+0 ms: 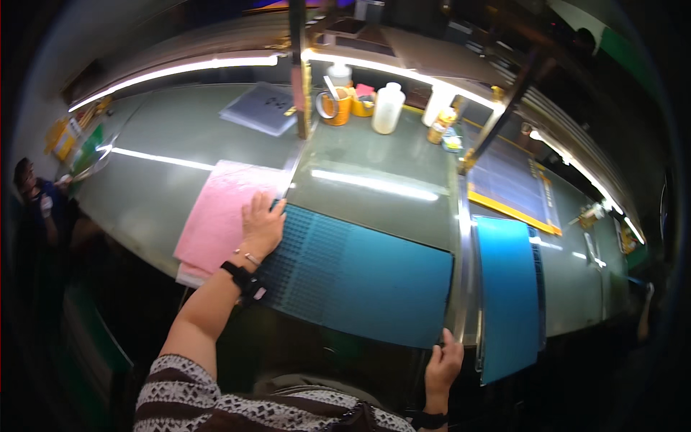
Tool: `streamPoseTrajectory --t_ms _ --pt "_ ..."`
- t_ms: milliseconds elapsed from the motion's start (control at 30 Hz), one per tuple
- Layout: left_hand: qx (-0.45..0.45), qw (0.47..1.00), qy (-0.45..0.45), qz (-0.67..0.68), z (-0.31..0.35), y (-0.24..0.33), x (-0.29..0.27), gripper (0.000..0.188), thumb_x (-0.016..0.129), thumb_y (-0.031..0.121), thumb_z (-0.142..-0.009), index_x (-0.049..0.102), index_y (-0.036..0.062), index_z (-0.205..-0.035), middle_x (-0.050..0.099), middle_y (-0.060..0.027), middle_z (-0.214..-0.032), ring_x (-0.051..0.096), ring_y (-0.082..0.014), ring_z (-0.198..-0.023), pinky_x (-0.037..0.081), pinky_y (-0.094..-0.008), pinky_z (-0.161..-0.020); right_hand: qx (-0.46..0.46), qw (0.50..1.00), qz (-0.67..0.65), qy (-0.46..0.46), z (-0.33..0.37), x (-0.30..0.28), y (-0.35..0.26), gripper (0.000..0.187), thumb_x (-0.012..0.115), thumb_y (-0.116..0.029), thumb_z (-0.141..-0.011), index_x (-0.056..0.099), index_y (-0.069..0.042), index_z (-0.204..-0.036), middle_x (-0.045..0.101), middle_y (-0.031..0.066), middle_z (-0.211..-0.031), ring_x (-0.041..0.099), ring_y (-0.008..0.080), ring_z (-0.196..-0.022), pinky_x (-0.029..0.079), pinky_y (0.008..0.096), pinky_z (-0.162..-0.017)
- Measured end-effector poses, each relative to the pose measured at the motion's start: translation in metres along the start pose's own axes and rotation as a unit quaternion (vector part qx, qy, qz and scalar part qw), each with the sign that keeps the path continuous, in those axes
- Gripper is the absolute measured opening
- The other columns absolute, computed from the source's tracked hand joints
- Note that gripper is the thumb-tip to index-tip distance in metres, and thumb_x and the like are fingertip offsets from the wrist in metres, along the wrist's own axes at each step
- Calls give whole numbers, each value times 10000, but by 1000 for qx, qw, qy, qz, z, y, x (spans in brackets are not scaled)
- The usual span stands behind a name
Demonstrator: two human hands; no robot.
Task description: Inspecting and organizing patterned circuit sheets on a light table and placing them into racks.
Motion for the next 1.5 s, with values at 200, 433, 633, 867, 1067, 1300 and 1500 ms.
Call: streamPoseTrajectory --t_ms 200,433,633,867,1067,1300,1500 --pt "25 999 24 36 7 -22 13 445 442 304 -924 456 120 -1329 348 -37 -1454 177 -269 -1401 111 -577 -1094 -230 951 203 -32 -85 29 -41 479 612 -267 -822 526 -80 -1255 432 122 -1341 295 382 -1304 246 550 -1049" --pt "32 998 5 45 4 -13 15 454 429 292 -932 432 108 -1347 354 -32 -1456 182 -269 -1401 82 -588 -1094 -243 941 235 15 -161 64 -22 494 574 -302 -861 499 -40 -1272 439 120 -1351 308 357 -1306 255 536 -1053" --pt "30 998 9 55 4 -15 17 535 444 345 -924 375 74 -1380 334 -68 -1466 167 -286 -1405 78 -606 -1084 -223 949 224 3 -166 66 -21 520 553 -310 -876 463 -26 -1303 423 126 -1372 333 356 -1293 271 530 -1045" --pt "-26 998 -46 36 8 -31 18 641 430 433 -922 285 74 -1433 234 -67 -1513 138 -290 -1412 62 -610 -1083 -273 945 132 -127 -80 39 -8 652 516 -408 -885 374 18 -1357 298 172 -1462 227 406 -1355 155 551 -1092" --pt "-38 998 -45 27 13 -30 13 685 385 498 -925 261 63 -1439 204 -71 -1523 108 -279 -1418 54 -609 -1085 -298 924 90 -223 32 -3 5 752 564 -544 -804 445 -2 -1312 341 172 -1438 261 392 -1347 165 577 -1081" --pt "71 995 -68 -7 102 -28 -10 782 421 547 -894 254 -6 -1421 216 -141 -1507 139 -303 -1410 75 -608 -1081 -312 935 90 -141 -12 -2 -7 646 709 -93 -665 525 -175 -1279 377 153 -1419 285 356 -1351 211 524 -1105" --pt "2 997 -72 28 212 -58 -41 810 468 542 -868 266 -24 -1411 233 -167 -1496 169 -316 -1402 79 -607 -1078 -392 914 67 -77 -32 13 -26 409 582 -24 -740 643 -120 -1133 531 152 -1289 467 308 -1240 273 501 -1084"
Point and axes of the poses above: each hand's wrist, its own z-axis away from the middle knuckle, its own x-axis out of the palm, y = z × x, the point moved 6 cm from there along -z, towards the middle knuckle
